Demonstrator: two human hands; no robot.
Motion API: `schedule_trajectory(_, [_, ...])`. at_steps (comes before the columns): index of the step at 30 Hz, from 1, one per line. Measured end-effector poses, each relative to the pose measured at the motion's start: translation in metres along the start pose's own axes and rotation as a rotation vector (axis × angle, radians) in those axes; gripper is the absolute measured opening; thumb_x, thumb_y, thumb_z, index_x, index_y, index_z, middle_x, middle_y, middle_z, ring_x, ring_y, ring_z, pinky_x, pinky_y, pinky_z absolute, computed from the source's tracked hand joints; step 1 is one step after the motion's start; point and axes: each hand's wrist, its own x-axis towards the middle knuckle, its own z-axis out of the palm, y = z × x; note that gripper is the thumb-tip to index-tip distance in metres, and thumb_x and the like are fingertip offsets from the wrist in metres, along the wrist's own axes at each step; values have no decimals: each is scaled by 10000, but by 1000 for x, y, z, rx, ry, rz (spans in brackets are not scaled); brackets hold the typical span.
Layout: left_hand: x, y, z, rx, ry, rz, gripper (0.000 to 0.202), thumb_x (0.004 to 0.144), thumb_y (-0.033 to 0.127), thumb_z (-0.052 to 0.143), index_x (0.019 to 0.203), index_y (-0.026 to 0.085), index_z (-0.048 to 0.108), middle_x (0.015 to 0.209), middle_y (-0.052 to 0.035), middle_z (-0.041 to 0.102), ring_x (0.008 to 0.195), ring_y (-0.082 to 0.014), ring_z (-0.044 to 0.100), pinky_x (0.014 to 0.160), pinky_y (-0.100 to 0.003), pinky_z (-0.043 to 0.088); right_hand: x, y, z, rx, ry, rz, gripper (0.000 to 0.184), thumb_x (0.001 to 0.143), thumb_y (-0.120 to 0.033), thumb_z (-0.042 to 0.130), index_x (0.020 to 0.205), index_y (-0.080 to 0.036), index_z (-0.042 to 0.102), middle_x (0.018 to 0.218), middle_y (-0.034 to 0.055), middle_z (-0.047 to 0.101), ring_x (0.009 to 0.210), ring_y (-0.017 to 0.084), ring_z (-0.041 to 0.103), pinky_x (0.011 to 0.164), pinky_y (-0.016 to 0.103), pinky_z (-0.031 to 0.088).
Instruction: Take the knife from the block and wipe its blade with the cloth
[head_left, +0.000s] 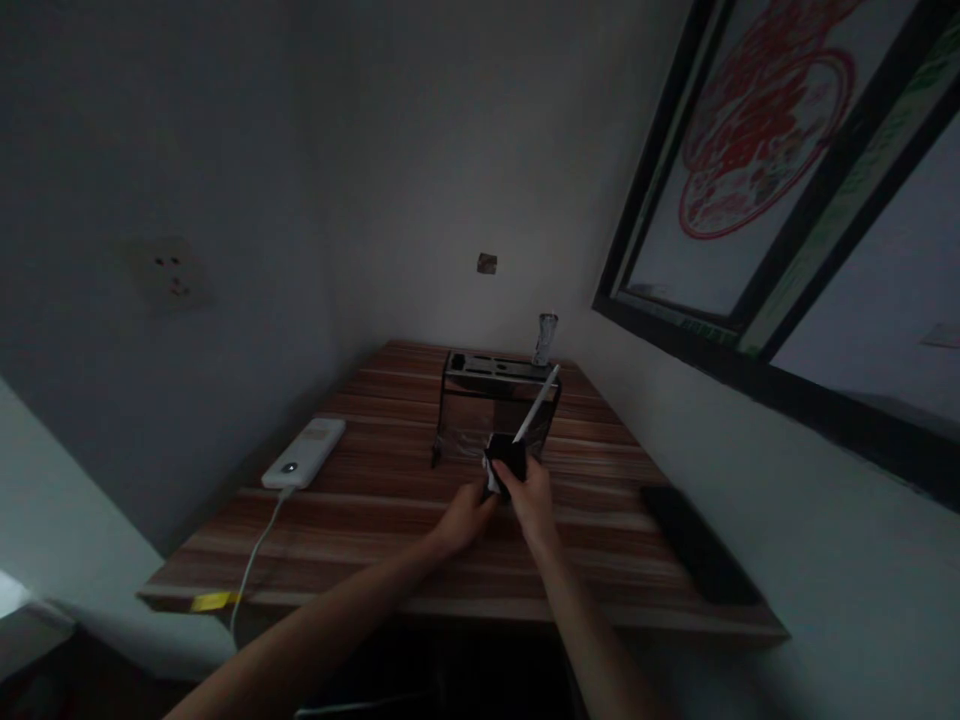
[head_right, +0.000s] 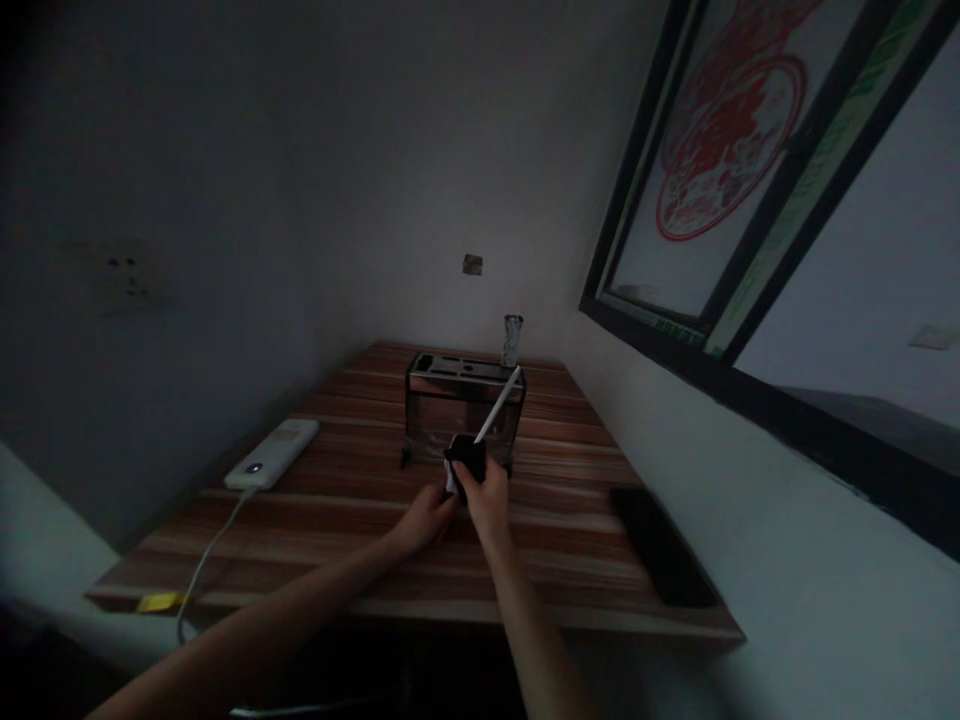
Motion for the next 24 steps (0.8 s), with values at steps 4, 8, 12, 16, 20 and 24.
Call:
schedule_trajectory(4, [-1, 0, 0, 25, 11, 25, 159, 802, 249, 463, 734, 133, 547, 389, 73, 446, 340, -88, 409, 387, -189, 312, 0, 2, 1, 6, 10, 3, 307, 667, -407, 698, 833, -149, 677, 761, 61, 712, 692, 225, 647, 642, 312, 509])
schedule_trajectory(8, [0, 1, 0, 52, 27, 48, 148, 794, 223, 464, 743, 127, 566, 430, 48, 497, 412, -112, 475, 424, -196, 350, 0, 2, 1, 23, 9, 0, 301, 677, -407, 694, 843, -157, 679, 786, 64, 715, 720, 230, 651, 671, 317, 509])
schedule_trajectory(12, [1, 2, -2, 79, 49, 75, 118, 763, 177, 484, 746, 119, 586, 566, 6, 595, 556, -136, 547, 514, -205, 397, 1, 5, 1, 51, 4, -6, 314, 691, -416, 685, 867, -157, 673, 808, 71, 713, 736, 231, 650, 673, 321, 513])
schedule_trajectory(16, [1, 3, -2, 80, 50, 75, 140, 773, 209, 491, 758, 117, 595, 587, 1, 602, 565, -136, 544, 520, -205, 398, 4, 7, 1, 84, -1, -9, 338, 698, -434, 678, 891, -157, 662, 822, 74, 714, 739, 231, 654, 658, 322, 523])
schedule_trajectory(20, [0, 2, 0, 53, 21, 43, 190, 803, 274, 472, 779, 118, 578, 471, 39, 504, 419, -105, 459, 421, -193, 343, 8, 3, -1, 108, -20, -18, 337, 716, -442, 660, 902, -162, 657, 798, 65, 716, 687, 217, 657, 629, 316, 529])
schedule_trajectory(24, [1, 1, 1, 21, 3, 18, 246, 822, 343, 465, 799, 117, 557, 462, 61, 454, 369, -81, 393, 380, -185, 300, 17, -4, -4, 116, -18, -34, 326, 699, -449, 670, 870, -171, 669, 787, 61, 719, 690, 221, 658, 623, 312, 528])
